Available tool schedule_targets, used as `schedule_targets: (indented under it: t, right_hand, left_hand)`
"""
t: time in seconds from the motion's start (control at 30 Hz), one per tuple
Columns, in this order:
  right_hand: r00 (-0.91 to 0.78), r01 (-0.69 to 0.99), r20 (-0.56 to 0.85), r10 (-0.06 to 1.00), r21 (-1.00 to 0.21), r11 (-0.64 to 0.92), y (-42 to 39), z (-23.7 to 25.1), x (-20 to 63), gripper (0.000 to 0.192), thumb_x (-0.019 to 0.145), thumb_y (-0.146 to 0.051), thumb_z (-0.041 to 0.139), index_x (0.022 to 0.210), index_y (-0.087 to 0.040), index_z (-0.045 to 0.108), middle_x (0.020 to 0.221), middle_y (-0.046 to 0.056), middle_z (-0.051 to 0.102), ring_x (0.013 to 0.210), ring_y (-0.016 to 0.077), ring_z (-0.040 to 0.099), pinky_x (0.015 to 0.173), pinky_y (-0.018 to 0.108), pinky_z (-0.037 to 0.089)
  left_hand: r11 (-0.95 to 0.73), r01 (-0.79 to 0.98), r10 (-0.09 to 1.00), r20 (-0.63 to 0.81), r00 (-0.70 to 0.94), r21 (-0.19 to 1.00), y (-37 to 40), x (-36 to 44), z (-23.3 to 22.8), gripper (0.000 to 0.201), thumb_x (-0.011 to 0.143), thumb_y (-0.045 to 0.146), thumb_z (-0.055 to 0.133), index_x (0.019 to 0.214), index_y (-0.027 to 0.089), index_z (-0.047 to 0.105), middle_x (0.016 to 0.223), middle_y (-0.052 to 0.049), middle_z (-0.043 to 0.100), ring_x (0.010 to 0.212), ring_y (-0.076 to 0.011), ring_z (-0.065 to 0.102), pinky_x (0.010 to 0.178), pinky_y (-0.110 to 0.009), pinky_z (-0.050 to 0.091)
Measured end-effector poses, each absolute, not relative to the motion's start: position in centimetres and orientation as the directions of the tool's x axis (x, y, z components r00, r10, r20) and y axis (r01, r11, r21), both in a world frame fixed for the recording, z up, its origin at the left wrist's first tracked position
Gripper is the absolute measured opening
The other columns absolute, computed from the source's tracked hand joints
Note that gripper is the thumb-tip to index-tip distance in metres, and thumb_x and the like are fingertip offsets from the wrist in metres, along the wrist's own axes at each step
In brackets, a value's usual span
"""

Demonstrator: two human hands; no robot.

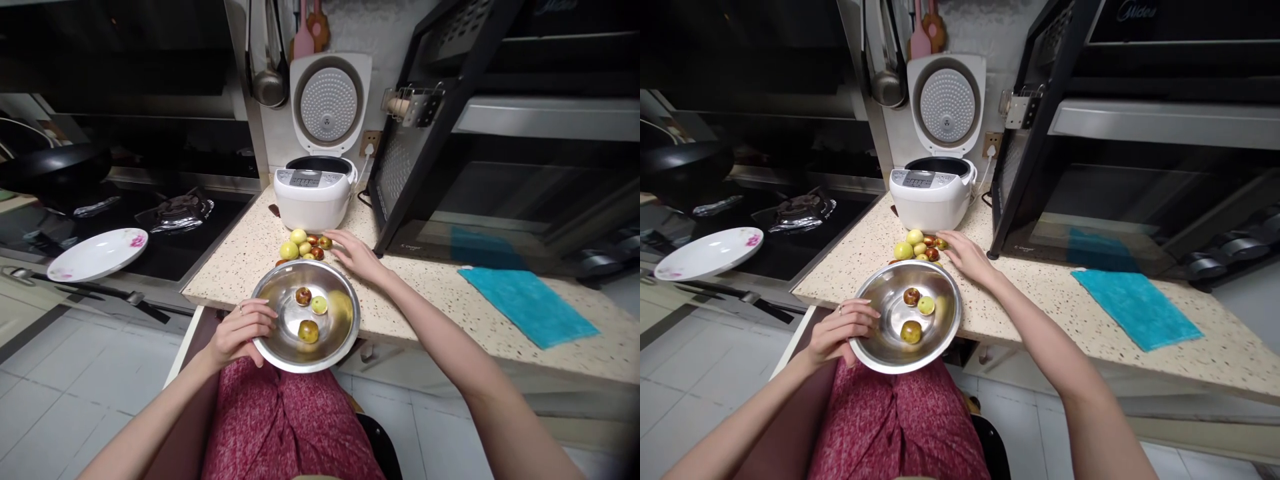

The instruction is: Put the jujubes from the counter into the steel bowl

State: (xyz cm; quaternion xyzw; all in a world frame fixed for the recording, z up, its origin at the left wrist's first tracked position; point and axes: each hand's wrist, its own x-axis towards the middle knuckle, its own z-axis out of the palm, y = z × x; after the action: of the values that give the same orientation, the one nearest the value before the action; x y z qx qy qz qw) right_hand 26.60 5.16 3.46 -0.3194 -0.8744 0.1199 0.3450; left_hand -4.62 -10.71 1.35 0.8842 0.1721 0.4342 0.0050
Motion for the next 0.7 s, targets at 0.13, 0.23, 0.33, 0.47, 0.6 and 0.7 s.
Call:
schedule_targets:
  t: [0.13, 0.23, 0.33, 0.47, 0.6, 0.7]
  right_hand:
    - [-0.588, 0.534, 0.482, 0.649, -0.371, 0.76, 6.4, 1.7, 26.9, 0.055, 0.1, -0.019, 0.049, 0.154, -0.028, 0.045, 0.156, 0.008, 0.049, 0.144, 0.0253, 0.047, 0.122, 0.053, 0.039]
    - [-0.608, 0.544, 0.452, 0.653, -0.363, 0.757, 7.1, 1.0, 27.0, 0.055, 0.1, -0.019, 0.049, 0.154, -0.028, 0.044, 0.156, 0.008, 0.049, 0.145, 0.0253, 0.046, 0.123, 0.053, 0.038]
    - [-0.615, 0.534, 0.442, 0.653, -0.376, 0.758, 7.4, 0.7, 27.1, 0.05, 0.1, -0.019, 0.049, 0.15, -0.024, 0.05, 0.154, 0.01, 0.051, 0.143, 0.0259, 0.048, 0.122, 0.052, 0.039]
    - [-0.597, 0.496, 0.476, 0.645, -0.412, 0.764, 7.4, 1.0, 26.7, 0.042, 0.098, -0.017, 0.052, 0.139, -0.025, 0.058, 0.143, 0.009, 0.059, 0.132, 0.0254, 0.056, 0.114, 0.051, 0.046]
    - [-0.583, 0.485, 0.51, 0.632, -0.405, 0.775, 7.6, 1.1, 26.0, 0.033, 0.094, -0.016, 0.057, 0.126, -0.022, 0.063, 0.128, 0.011, 0.066, 0.121, 0.0281, 0.059, 0.106, 0.051, 0.05]
    - [-0.584, 0.503, 0.509, 0.632, -0.385, 0.774, 7.9, 0.9, 25.7, 0.033, 0.094, -0.015, 0.057, 0.125, -0.022, 0.063, 0.124, 0.011, 0.067, 0.118, 0.0288, 0.059, 0.104, 0.05, 0.051]
  left_hand:
    - [-0.942, 0.298, 0.304, 0.766, 0.566, 0.154, -10.7, -4.6, 1.3, 0.051, 0.099, 0.059, 0.047, 0.091, 0.012, 0.067, 0.083, -0.007, 0.074, 0.094, -0.0203, 0.074, 0.099, -0.039, 0.054]
    - [-0.942, 0.299, 0.305, 0.765, 0.567, 0.153, -10.6, -4.7, 1.3, 0.051, 0.099, 0.059, 0.046, 0.091, 0.013, 0.067, 0.083, -0.007, 0.074, 0.094, -0.0207, 0.074, 0.099, -0.039, 0.055]
    - [-0.942, 0.297, 0.306, 0.76, 0.573, 0.155, -10.6, -4.7, 1.2, 0.051, 0.099, 0.059, 0.046, 0.091, 0.012, 0.066, 0.083, -0.007, 0.073, 0.095, -0.0205, 0.074, 0.1, -0.039, 0.054]
    - [-0.943, 0.297, 0.303, 0.761, 0.573, 0.152, -10.6, -4.7, 1.3, 0.052, 0.099, 0.059, 0.045, 0.092, 0.013, 0.067, 0.083, -0.007, 0.074, 0.094, -0.0207, 0.074, 0.099, -0.039, 0.055]
    - [-0.943, 0.3, 0.299, 0.765, 0.571, 0.146, -10.7, -4.5, 1.4, 0.05, 0.1, 0.058, 0.046, 0.093, 0.013, 0.068, 0.084, -0.007, 0.075, 0.094, -0.0207, 0.074, 0.098, -0.04, 0.056]
    - [-0.942, 0.303, 0.301, 0.767, 0.567, 0.146, -10.7, -4.5, 1.4, 0.05, 0.101, 0.057, 0.046, 0.094, 0.013, 0.069, 0.085, -0.006, 0.075, 0.094, -0.0203, 0.074, 0.098, -0.039, 0.056]
